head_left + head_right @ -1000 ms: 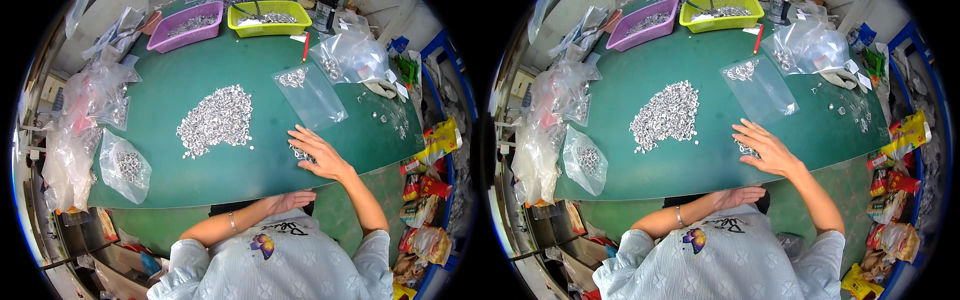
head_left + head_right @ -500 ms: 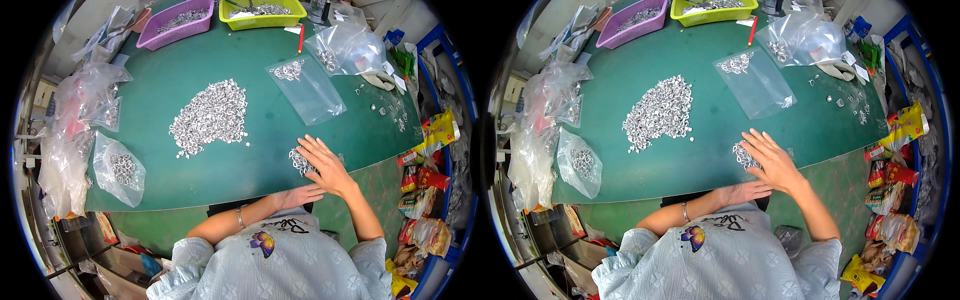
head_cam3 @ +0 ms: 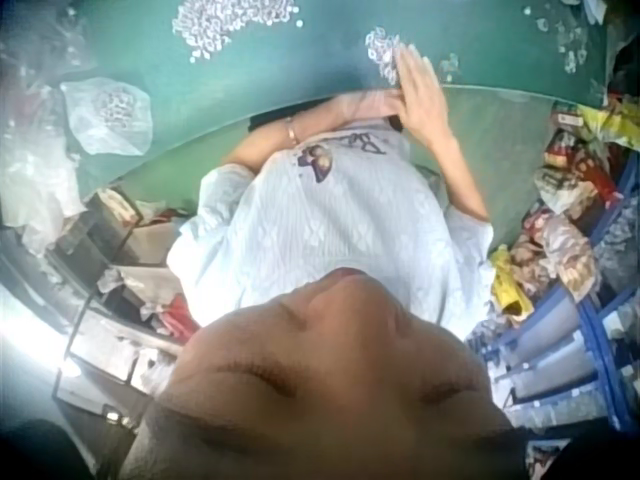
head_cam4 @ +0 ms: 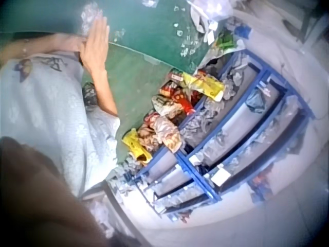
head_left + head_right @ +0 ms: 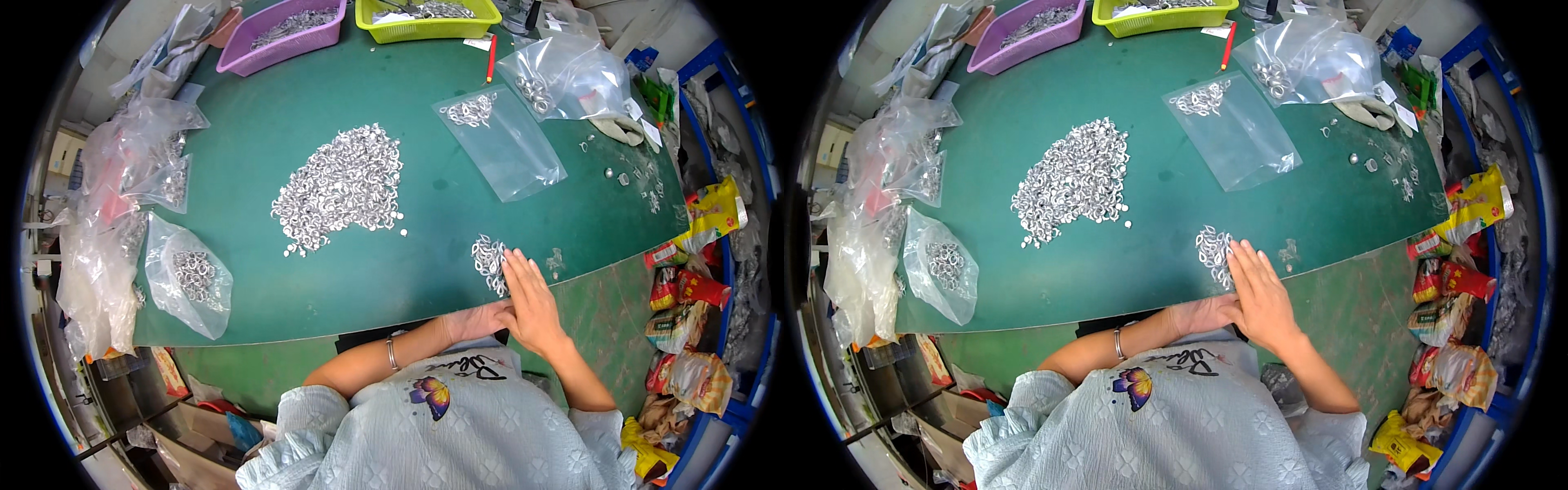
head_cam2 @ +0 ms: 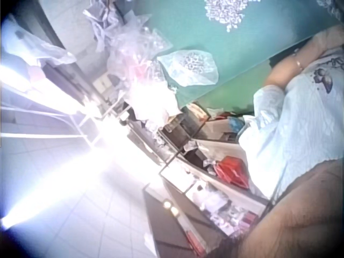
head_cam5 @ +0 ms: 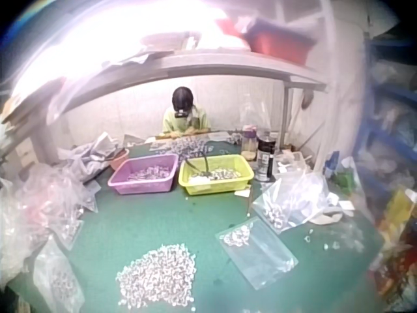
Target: The person sorts and assembles small silver metal components, likely washers and hooks, on a green table. They pick up individual pieces, connect them by hand, and place the finished assemblies into a clear plastic bag.
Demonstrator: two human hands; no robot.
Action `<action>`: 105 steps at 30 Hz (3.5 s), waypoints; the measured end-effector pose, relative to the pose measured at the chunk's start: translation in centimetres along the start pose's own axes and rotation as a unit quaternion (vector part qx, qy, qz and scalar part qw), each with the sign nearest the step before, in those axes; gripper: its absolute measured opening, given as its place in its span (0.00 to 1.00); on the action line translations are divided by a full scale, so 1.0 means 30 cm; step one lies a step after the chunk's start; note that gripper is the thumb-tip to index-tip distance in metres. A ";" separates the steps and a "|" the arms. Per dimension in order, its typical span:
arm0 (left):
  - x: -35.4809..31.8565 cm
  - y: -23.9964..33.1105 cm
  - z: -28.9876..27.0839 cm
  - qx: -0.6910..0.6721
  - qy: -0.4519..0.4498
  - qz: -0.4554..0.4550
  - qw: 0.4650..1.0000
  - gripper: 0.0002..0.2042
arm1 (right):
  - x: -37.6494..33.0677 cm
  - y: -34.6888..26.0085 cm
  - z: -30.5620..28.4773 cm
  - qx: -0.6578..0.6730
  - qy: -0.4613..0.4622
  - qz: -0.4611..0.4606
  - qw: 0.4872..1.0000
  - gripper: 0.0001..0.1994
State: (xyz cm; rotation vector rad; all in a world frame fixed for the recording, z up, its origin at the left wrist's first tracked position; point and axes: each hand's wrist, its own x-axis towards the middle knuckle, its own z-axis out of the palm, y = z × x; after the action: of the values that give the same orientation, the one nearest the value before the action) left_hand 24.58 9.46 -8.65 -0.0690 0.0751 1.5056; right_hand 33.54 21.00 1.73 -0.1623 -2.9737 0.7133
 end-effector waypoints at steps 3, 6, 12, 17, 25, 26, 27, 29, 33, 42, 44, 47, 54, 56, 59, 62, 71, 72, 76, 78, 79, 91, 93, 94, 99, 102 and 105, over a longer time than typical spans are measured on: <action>-0.003 0.013 -0.004 -0.031 -0.048 -0.034 0.998 0.31 | -0.032 -0.008 0.041 -0.005 0.016 -0.016 1.000 0.41; 0.000 0.029 0.060 0.225 -0.097 -0.003 0.969 0.30 | -0.070 -0.024 0.070 0.010 0.018 -0.033 0.999 0.40; -0.011 0.024 0.024 -0.183 0.010 -0.045 0.982 0.28 | -0.086 -0.012 0.081 0.118 0.043 -0.098 0.987 0.37; -0.018 -0.002 -0.039 -0.279 -0.113 -0.006 0.954 0.28 | 0.143 -0.018 -0.025 0.095 0.046 -0.085 0.991 0.35; -0.039 0.003 -0.043 -0.271 -0.090 -0.030 0.958 0.27 | 0.134 -0.008 -0.020 0.053 -0.083 -0.157 0.983 0.31; -0.035 -0.022 -0.125 -0.283 -0.265 -0.030 0.921 0.27 | 0.102 -0.013 -0.011 0.048 -0.088 -0.164 0.981 0.31; -0.030 -0.009 -0.089 -0.291 -0.185 -0.061 0.937 0.28 | 0.064 -0.010 -0.002 0.071 -0.082 -0.163 0.981 0.31; -0.025 0.020 -0.025 -0.295 -0.023 -0.120 0.948 0.30 | -0.005 -0.015 0.023 0.117 -0.072 -0.165 0.977 0.31; -0.019 0.001 -0.017 -0.312 -0.067 -0.106 0.942 0.29 | -0.073 -0.016 0.048 0.114 -0.057 -0.198 0.972 0.32; -0.082 0.010 0.020 -0.086 0.189 -0.105 0.973 0.22 | 0.188 0.110 -0.100 -0.014 0.255 -0.024 0.966 0.21; -0.096 0.023 0.073 0.064 0.232 -0.163 0.957 0.19 | 0.268 0.167 -0.120 -0.070 0.270 0.007 0.960 0.21; -0.129 0.023 0.141 0.086 0.237 -0.219 0.942 0.19 | 0.352 0.237 -0.141 -0.150 0.281 -0.006 0.948 0.16; -0.074 0.059 0.370 -0.034 0.199 -0.033 0.979 0.18 | 0.417 0.242 -0.173 -0.160 0.302 -0.031 0.939 0.02; -0.012 0.091 0.426 -0.047 0.178 0.050 0.982 0.17 | 0.419 0.212 -0.191 -0.138 0.295 -0.023 0.945 0.04; 0.106 0.185 0.474 -0.046 0.150 0.175 0.972 0.17 | 0.427 0.180 -0.210 -0.101 0.270 -0.019 0.957 0.05; 0.209 0.262 0.484 -0.050 0.200 0.276 0.939 0.16 | 0.427 0.154 -0.241 -0.087 0.267 -0.006 0.960 0.07; 0.299 0.234 0.523 -0.072 0.255 0.321 0.909 0.17 | 0.454 0.112 -0.287 -0.016 0.276 0.061 0.959 0.09; 0.314 0.245 0.506 -0.054 0.232 0.324 0.915 0.16 | 0.461 0.107 -0.281 -0.006 0.286 0.059 0.956 0.09; 0.408 0.333 0.457 -0.101 0.172 0.395 0.897 0.15 | 0.510 0.091 -0.260 0.034 0.311 0.051 0.949 0.09; 0.473 0.420 0.388 -0.088 0.220 0.465 0.853 0.14 | 0.532 0.115 -0.257 0.055 0.305 0.037 0.950 0.09; 0.493 0.467 0.367 -0.079 0.246 0.502 0.825 0.13 | 0.548 0.121 -0.250 0.063 0.302 0.010 0.951 0.09; 0.495 0.549 0.516 0.185 0.346 0.411 0.823 0.09 | 0.522 0.212 -0.313 0.092 0.234 -0.018 0.968 0.09; 0.459 0.514 0.538 0.307 0.347 0.394 0.794 0.09 | 0.507 0.220 -0.319 0.125 0.228 0.010 0.965 0.09; 0.442 0.489 0.548 0.369 0.340 0.377 0.779 0.11 | 0.503 0.238 -0.314 0.130 0.241 0.011 0.962 0.10; 0.261 0.301 0.542 0.612 0.246 0.373 0.653 0.20 | 0.486 0.254 -0.327 0.173 0.220 0.034 0.960 0.11; 0.168 0.254 0.502 0.771 0.132 0.326 0.531 0.21 | 0.510 0.269 -0.296 0.176 0.232 -0.004 0.957 0.12; 0.141 0.308 0.414 0.880 0.032 0.204 0.428 0.21 | 0.513 0.230 -0.290 0.168 0.209 0.013 0.963 0.12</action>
State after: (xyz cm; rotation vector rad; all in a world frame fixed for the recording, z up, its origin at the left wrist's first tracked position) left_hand 15.71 15.39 3.35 1.7132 1.8056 1.1470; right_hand 19.76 32.88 7.12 -0.2886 -2.4189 1.0269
